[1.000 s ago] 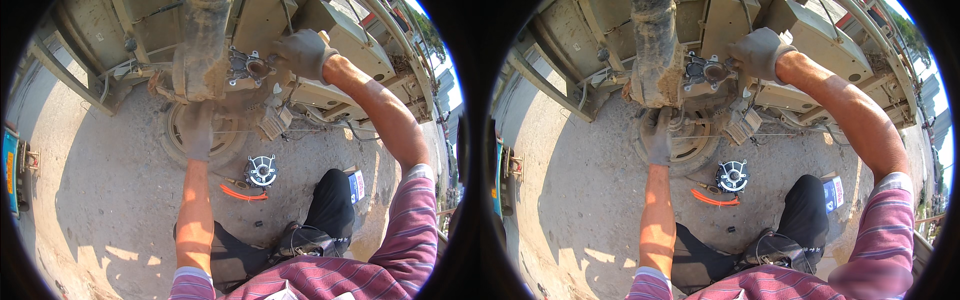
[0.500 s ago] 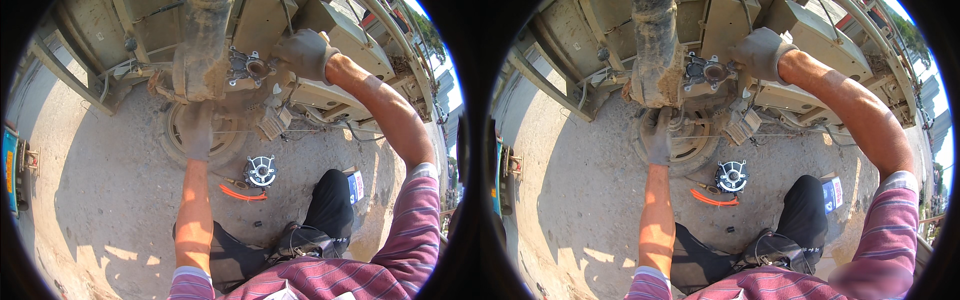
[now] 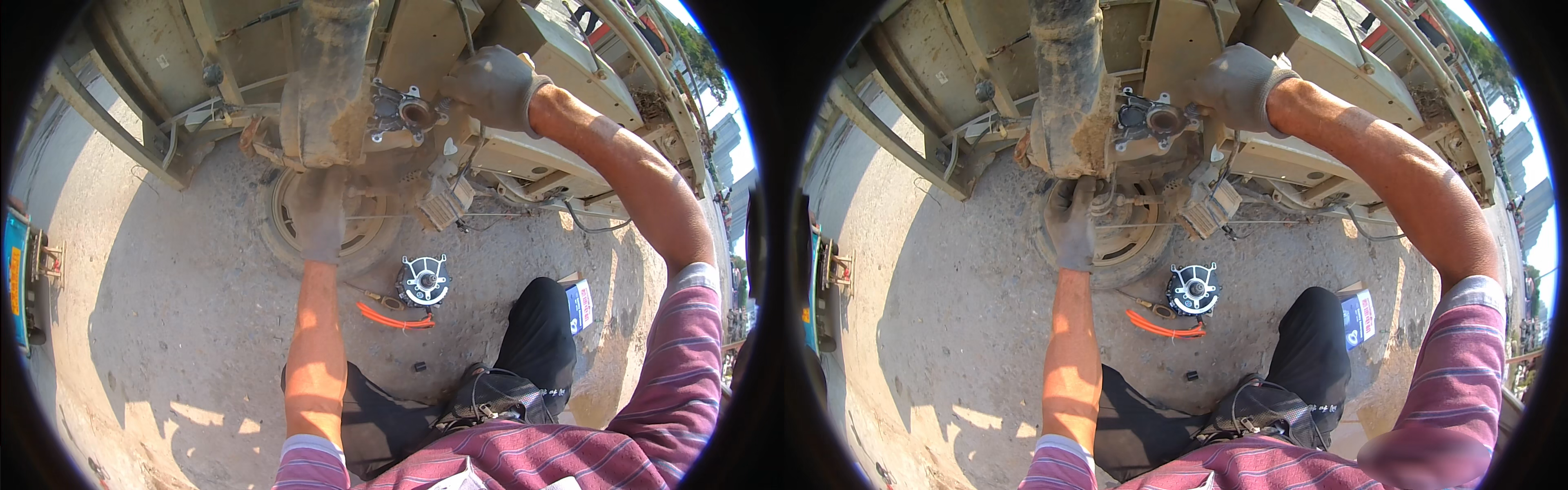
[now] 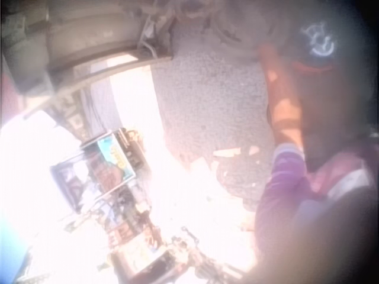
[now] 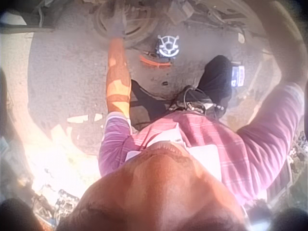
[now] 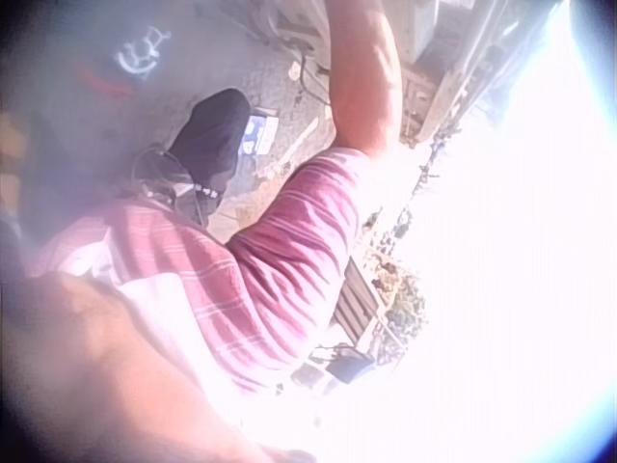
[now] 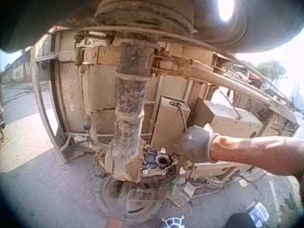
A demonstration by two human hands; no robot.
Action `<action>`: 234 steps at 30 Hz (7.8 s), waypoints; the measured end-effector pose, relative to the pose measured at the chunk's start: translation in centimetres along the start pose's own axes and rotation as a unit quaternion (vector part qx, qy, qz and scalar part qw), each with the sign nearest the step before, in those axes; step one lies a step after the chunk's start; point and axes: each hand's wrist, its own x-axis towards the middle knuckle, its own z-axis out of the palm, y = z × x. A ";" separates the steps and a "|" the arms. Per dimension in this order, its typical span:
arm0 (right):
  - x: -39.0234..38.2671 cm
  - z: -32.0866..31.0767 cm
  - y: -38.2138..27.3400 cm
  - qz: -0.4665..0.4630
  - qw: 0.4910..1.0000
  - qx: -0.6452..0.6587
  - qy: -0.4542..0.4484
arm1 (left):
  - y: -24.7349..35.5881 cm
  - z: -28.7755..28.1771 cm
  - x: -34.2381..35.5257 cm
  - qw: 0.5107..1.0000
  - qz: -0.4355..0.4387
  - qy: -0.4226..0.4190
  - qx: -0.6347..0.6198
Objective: The person removes a component from the motorcycle's engine area, then cleans and prepares a new stator assembly on the ground before lifting it to install it back onto the motorcycle.
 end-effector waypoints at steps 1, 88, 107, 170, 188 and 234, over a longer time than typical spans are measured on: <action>0.0 -0.1 0.0 -0.001 1.000 -0.003 -0.006 | -0.4 -0.1 0.1 1.000 0.017 -0.008 0.012; 3.5 -1.7 -0.3 0.084 0.991 0.019 -0.098 | -2.1 0.2 0.1 0.981 0.156 -0.006 0.115; 4.4 -1.8 -0.7 0.083 0.992 0.010 -0.097 | -3.5 -0.1 0.5 0.994 0.108 0.002 0.020; 5.1 -3.3 -2.7 0.074 0.989 0.012 -0.131 | -3.0 -0.1 0.3 0.995 0.100 0.012 0.020; 4.3 -3.8 -1.3 0.117 0.986 0.067 -0.100 | -3.8 -0.1 0.2 0.990 0.104 -0.004 0.099; 8.2 -2.8 -2.5 0.107 0.990 0.041 -0.083 | 0.6 0.8 -0.2 0.992 -0.031 0.030 -0.115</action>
